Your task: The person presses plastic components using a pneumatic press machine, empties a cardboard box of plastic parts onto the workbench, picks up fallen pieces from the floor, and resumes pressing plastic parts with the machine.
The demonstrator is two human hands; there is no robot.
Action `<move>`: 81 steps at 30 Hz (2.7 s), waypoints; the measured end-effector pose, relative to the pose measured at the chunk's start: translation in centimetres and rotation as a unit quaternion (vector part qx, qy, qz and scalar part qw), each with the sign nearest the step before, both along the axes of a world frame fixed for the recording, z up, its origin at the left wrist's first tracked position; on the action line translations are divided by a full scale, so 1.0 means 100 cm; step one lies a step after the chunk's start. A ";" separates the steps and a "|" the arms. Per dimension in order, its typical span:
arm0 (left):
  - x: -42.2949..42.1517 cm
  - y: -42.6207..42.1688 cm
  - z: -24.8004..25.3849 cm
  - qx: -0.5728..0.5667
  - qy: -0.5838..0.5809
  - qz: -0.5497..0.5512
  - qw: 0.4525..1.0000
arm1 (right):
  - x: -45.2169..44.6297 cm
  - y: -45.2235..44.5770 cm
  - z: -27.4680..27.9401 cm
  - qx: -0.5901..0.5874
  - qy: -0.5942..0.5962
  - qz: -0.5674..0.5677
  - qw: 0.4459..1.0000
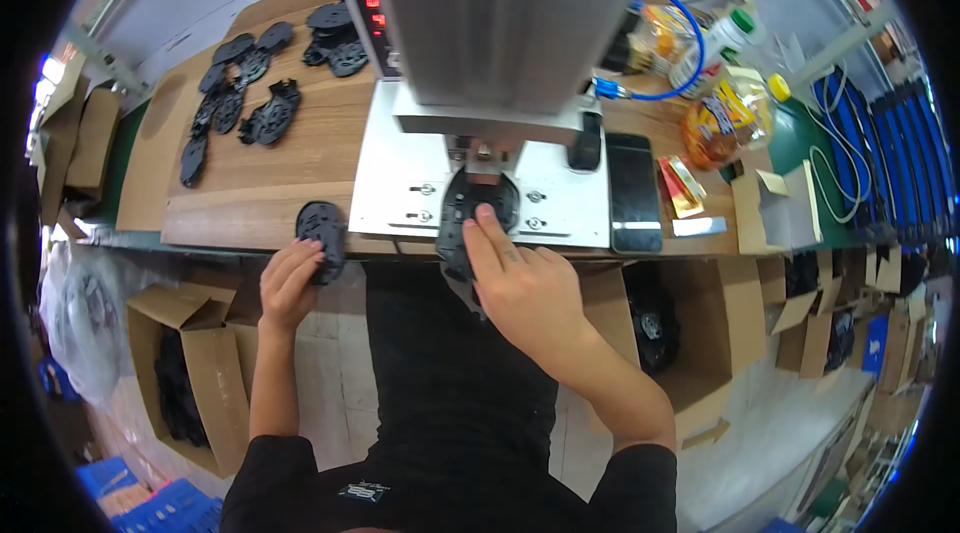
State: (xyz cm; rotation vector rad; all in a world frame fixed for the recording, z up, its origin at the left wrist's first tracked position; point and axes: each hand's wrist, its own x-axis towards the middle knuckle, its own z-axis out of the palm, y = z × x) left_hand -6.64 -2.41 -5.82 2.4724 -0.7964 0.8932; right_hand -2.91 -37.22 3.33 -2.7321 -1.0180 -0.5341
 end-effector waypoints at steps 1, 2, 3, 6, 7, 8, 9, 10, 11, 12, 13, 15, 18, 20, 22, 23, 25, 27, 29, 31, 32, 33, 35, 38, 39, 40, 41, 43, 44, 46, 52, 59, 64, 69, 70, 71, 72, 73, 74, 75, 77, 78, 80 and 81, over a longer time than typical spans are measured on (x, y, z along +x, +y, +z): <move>0.000 0.000 -0.001 -0.003 0.002 -0.010 1.000 | 0.001 -0.001 -0.001 -0.003 0.002 -0.010 1.000; -0.001 0.001 -0.002 -0.053 -0.008 0.004 0.999 | 0.001 -0.001 -0.004 0.002 -0.002 -0.005 1.000; -0.002 0.002 -0.004 -0.101 -0.016 0.020 0.995 | 0.001 -0.002 -0.008 0.009 -0.005 0.002 1.000; -0.004 0.001 -0.002 -0.116 -0.018 0.043 0.992 | 0.001 -0.002 -0.010 0.015 -0.009 0.001 1.000; -0.006 0.001 -0.001 -0.122 -0.019 0.062 0.990 | 0.001 -0.002 -0.010 0.015 -0.007 0.004 1.000; -0.010 0.004 -0.003 -0.122 -0.019 0.063 0.990 | 0.002 -0.002 -0.010 0.016 -0.007 0.004 1.000; -0.018 0.010 -0.008 -0.150 0.020 0.111 0.982 | 0.002 -0.003 -0.011 0.016 -0.008 0.007 1.000; -0.024 0.015 -0.011 -0.177 0.058 0.159 0.970 | 0.002 -0.003 -0.011 0.015 -0.010 0.008 1.000; -0.030 0.020 -0.012 -0.177 0.059 0.159 0.970 | 0.002 -0.003 -0.011 0.015 -0.009 0.009 1.000; -0.034 0.024 -0.013 -0.210 0.102 0.196 0.952 | 0.001 -0.003 -0.010 0.025 0.004 0.008 1.000; -0.035 0.025 -0.011 -0.243 0.144 0.233 0.931 | 0.001 -0.004 -0.009 0.035 0.015 0.009 0.999; -0.032 0.020 -0.007 -0.247 0.128 0.222 0.935 | 0.000 -0.005 -0.010 0.046 0.018 0.012 0.999; -0.019 0.006 0.008 -0.232 0.071 0.170 0.955 | 0.002 -0.002 -0.014 0.069 0.027 0.004 0.997; 0.000 -0.014 0.026 -0.144 -0.022 0.046 0.988 | 0.001 -0.004 -0.013 0.082 0.039 -0.005 0.996; 0.020 -0.044 0.049 -0.075 -0.022 -0.085 0.993 | 0.000 -0.009 -0.005 0.179 0.062 -0.008 0.982; 0.030 -0.061 0.057 -0.046 -0.027 -0.146 0.988 | -0.006 -0.015 0.003 0.182 0.058 -0.012 0.981; 0.051 -0.095 0.067 0.000 -0.056 -0.246 0.968 | -0.032 -0.038 0.016 0.256 0.048 -0.068 0.963; 0.065 -0.116 0.063 0.008 -0.070 -0.274 0.959 | -0.064 -0.072 0.016 0.277 0.101 -0.203 0.934; 0.079 -0.126 0.058 0.005 -0.074 -0.277 0.958 | -0.088 -0.127 -0.025 0.246 0.062 -0.327 0.910; 0.088 -0.133 0.055 0.000 -0.073 -0.278 0.958 | -0.115 -0.153 -0.037 0.339 0.185 -0.463 0.797; 0.091 -0.136 0.055 0.001 -0.060 -0.265 0.962 | -0.131 -0.166 -0.052 0.335 0.186 -0.464 0.799; 0.092 -0.138 0.055 0.003 -0.048 -0.253 0.966 | -0.146 -0.179 -0.072 0.344 0.201 -0.463 0.792; 0.084 -0.143 0.056 0.000 -0.037 -0.239 0.970 | -0.148 -0.177 -0.075 0.354 0.221 -0.464 0.782; 0.076 -0.148 0.060 0.004 -0.020 -0.203 0.979 | -0.138 -0.167 -0.088 0.364 0.296 -0.395 0.790; 0.074 -0.149 0.058 0.000 -0.013 -0.201 0.980 | -0.124 -0.153 -0.086 0.367 0.295 -0.392 0.791; 0.073 -0.149 0.056 -0.004 -0.006 -0.198 0.980 | -0.108 -0.137 -0.078 0.378 0.261 -0.327 0.826; 0.074 -0.147 0.054 -0.001 -0.008 -0.196 0.981 | -0.094 -0.122 -0.069 0.387 0.225 -0.261 0.855; 0.078 -0.141 0.052 -0.002 -0.005 -0.224 0.975 | -0.067 -0.094 -0.047 0.377 0.187 -0.167 0.892; 0.080 -0.139 0.053 0.001 -0.006 -0.223 0.975 | -0.057 -0.081 -0.036 0.384 0.205 -0.128 0.891; 0.083 -0.139 0.054 0.000 -0.003 -0.244 0.970 | -0.038 -0.057 -0.019 0.391 0.223 -0.089 0.889; 0.081 -0.140 0.046 -0.017 -0.014 -0.225 0.974 | -0.006 -0.014 0.001 0.109 0.077 0.035 0.991; 0.087 -0.125 0.063 0.008 -0.006 -0.301 0.954 | -0.006 -0.004 -0.005 -0.011 -0.015 0.002 1.000; 0.116 -0.048 0.047 -0.031 -0.049 -0.105 0.993 | -0.002 -0.006 -0.006 -0.009 -0.014 0.012 1.000; 0.141 0.054 0.006 0.089 0.001 0.241 0.966 | -0.003 -0.006 -0.011 0.007 -0.009 0.016 1.000; 0.138 0.065 -0.003 0.100 0.063 0.234 0.965 | -0.001 -0.005 -0.011 0.012 -0.012 0.014 1.000; 0.129 0.059 0.006 0.102 0.061 0.232 0.965 | 0.000 -0.005 -0.010 0.014 -0.014 0.012 1.000; 0.111 0.056 0.014 0.062 0.102 0.225 0.967 | 0.000 -0.005 -0.010 0.016 -0.010 0.012 1.000; 0.094 0.050 0.023 0.022 0.147 0.219 0.964 | -0.002 -0.006 -0.011 0.017 -0.003 0.012 1.000; 0.080 0.045 0.028 0.023 0.153 0.219 0.964 | -0.002 -0.006 -0.012 0.017 0.003 0.012 1.000; 0.068 0.041 0.032 0.014 0.174 0.225 0.959 | -0.002 -0.006 -0.012 0.031 0.001 0.015 0.999; 0.048 0.036 0.032 0.002 0.198 0.232 0.952 | 0.000 -0.005 -0.011 0.041 0.002 0.019 0.999; 0.039 0.035 0.031 0.005 0.188 0.211 0.959 | -0.001 -0.005 -0.010 0.037 -0.001 0.017 0.999; 0.029 0.036 0.022 0.067 0.106 0.172 0.977 | -0.001 -0.005 -0.010 0.031 -0.002 0.013 0.999; 0.025 0.038 0.014 0.066 0.108 0.169 0.977 | -0.001 -0.005 -0.011 0.036 -0.003 0.015 0.999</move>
